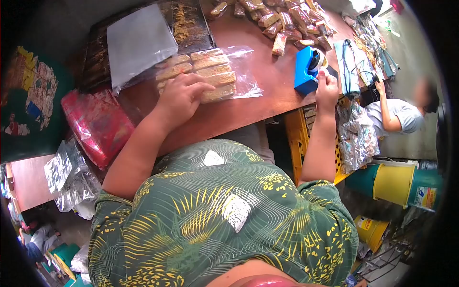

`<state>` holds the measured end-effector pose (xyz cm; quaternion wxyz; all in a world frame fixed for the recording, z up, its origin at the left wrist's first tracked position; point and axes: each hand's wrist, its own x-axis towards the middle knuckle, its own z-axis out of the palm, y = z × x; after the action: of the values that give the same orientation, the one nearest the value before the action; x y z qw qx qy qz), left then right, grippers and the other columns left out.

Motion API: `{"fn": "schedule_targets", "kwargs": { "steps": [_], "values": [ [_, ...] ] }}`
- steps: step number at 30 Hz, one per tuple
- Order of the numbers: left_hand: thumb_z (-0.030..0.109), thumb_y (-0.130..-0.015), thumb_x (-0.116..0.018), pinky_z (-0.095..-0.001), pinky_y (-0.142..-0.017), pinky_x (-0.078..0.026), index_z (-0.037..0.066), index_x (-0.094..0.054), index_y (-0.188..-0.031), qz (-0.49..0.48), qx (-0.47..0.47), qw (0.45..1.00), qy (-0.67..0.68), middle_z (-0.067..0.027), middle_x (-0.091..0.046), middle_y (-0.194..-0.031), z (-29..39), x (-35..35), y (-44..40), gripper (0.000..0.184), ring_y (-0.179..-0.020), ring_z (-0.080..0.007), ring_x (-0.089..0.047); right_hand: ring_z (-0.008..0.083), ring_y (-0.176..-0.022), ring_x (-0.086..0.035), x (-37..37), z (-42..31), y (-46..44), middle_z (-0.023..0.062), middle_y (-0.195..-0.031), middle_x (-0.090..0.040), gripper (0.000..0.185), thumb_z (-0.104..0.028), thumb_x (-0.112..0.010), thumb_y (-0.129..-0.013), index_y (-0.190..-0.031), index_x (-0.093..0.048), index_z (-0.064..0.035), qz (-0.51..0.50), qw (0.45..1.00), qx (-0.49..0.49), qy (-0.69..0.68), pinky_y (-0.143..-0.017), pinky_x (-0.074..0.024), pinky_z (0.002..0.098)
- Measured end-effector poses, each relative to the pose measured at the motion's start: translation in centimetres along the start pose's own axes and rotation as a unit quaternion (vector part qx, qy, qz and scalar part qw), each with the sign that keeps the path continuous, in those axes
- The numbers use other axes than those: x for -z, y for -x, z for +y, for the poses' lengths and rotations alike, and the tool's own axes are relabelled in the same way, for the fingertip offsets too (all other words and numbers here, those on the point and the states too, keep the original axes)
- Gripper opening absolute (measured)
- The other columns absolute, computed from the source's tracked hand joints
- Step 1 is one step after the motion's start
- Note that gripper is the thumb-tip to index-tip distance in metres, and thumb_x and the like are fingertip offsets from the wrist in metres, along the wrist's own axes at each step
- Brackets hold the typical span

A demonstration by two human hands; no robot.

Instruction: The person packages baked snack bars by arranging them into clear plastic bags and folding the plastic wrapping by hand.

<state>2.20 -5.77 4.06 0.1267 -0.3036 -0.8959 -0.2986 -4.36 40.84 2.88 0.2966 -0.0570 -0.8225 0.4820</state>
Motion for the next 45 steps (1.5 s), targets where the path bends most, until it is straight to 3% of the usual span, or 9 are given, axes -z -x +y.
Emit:
{"fn": "schedule_targets", "kwargs": {
  "steps": [6,9,12,14,17,25,28,36,45],
  "values": [
    [0.009,-0.092,-0.070,-0.0427,-0.104,-0.043,0.019,-0.073,-0.122,-0.002,0.016,1.000,0.001,-0.0039,-0.068,-0.121,0.3,0.1,0.0,0.032,-0.120,-0.0283,-0.060,0.0329,-0.086,-0.064,1.6,2.0,5.3,0.0156,-0.095,-0.064,0.030,-0.029,-0.075,-0.096,-0.082,-0.072,-0.0018,0.045,0.890,0.202,0.407,-0.077,-0.0528,0.0441],
    [0.009,-0.092,-0.069,-0.0425,-0.104,-0.043,0.019,-0.072,-0.121,0.011,0.011,1.000,-0.006,-0.0031,-0.069,-0.120,0.2,0.0,0.2,0.031,-0.119,-0.0283,-0.060,0.0337,-0.084,-0.063,1.9,2.6,6.4,0.0161,-0.094,-0.064,0.031,-0.031,-0.074,-0.097,-0.083,-0.072,-0.0026,0.008,0.947,0.101,0.305,-0.076,-0.0519,0.0432],
    [0.008,-0.092,-0.069,-0.0425,-0.104,-0.043,0.018,-0.073,-0.118,-0.006,0.015,1.000,-0.002,-0.0025,-0.069,-0.118,0.2,0.1,0.1,0.028,-0.119,-0.0279,-0.060,0.0348,-0.092,-0.063,-1.1,-3.3,8.0,0.0150,-0.093,-0.065,0.026,-0.025,-0.076,-0.097,-0.086,-0.072,-0.0017,-0.116,0.967,0.121,0.190,-0.085,-0.0514,0.0429],
    [0.007,-0.091,-0.069,-0.0425,-0.104,-0.043,0.018,-0.074,-0.114,-0.003,0.009,1.000,-0.003,-0.0019,-0.068,-0.119,0.1,-0.1,0.1,0.026,-0.119,-0.0280,-0.060,0.0349,-0.105,-0.063,-4.3,-7.3,9.8,0.0134,-0.106,-0.069,0.021,-0.023,-0.081,-0.091,-0.102,-0.074,-0.0069,-0.197,0.959,0.179,0.103,-0.095,-0.0508,0.0437],
    [0.007,-0.090,-0.069,-0.0428,-0.104,-0.043,0.018,-0.075,-0.110,0.007,0.001,1.000,-0.011,-0.0013,-0.068,-0.120,0.0,-0.3,0.3,0.024,-0.118,-0.0286,-0.060,0.0326,-0.119,-0.062,-9.2,-11.9,11.8,0.0097,-0.128,-0.068,0.059,-0.019,-0.084,-0.084,-0.139,-0.063,-0.0171,-0.319,0.888,0.323,0.079,-0.109,-0.0449,0.0449],
    [0.012,-0.090,-0.072,-0.0445,-0.105,-0.043,0.019,-0.075,-0.108,0.022,-0.032,0.999,-0.030,-0.0014,-0.067,-0.121,-0.1,-0.5,0.7,0.019,-0.118,-0.0285,-0.059,0.0280,-0.100,-0.067,-11.6,-11.2,11.0,0.0033,-0.105,-0.073,0.059,-0.010,-0.081,-0.081,-0.138,-0.066,-0.0185,-0.330,0.863,0.375,0.073,-0.098,-0.0479,0.0431],
    [0.020,-0.089,-0.075,-0.0434,-0.105,-0.042,0.019,-0.074,-0.106,0.037,-0.064,0.996,-0.053,0.0003,-0.067,-0.119,0.4,-0.4,1.1,0.017,-0.118,-0.0254,-0.059,0.0246,-0.087,-0.067,-11.4,-11.0,11.1,0.0031,-0.097,-0.071,0.054,-0.004,-0.080,-0.082,-0.134,-0.068,-0.0114,-0.337,0.850,0.402,0.056,-0.091,-0.0499,0.0413],
    [0.026,-0.087,-0.072,-0.0399,-0.102,-0.038,0.024,-0.075,-0.097,0.069,-0.136,0.965,-0.214,0.0088,-0.069,-0.112,0.4,-1.6,3.3,0.011,-0.116,-0.0168,-0.057,0.0272,-0.084,-0.066,-11.7,-10.6,11.3,0.0072,-0.092,-0.068,0.051,0.002,-0.076,-0.084,-0.133,-0.067,-0.0091,-0.329,0.851,0.409,0.021,-0.084,-0.0532,0.0417],
    [0.022,-0.087,-0.070,-0.0377,-0.101,-0.039,0.021,-0.077,-0.095,0.076,-0.149,0.971,-0.172,0.0103,-0.074,-0.115,0.6,-1.5,3.8,0.011,-0.112,-0.0163,-0.060,0.0271,-0.083,-0.066,-12.1,-9.2,11.6,0.0046,-0.094,-0.068,0.063,0.000,-0.074,-0.081,-0.142,-0.062,-0.0125,-0.340,0.841,0.421,-0.033,-0.085,-0.0540,0.0405]
  ]
}}
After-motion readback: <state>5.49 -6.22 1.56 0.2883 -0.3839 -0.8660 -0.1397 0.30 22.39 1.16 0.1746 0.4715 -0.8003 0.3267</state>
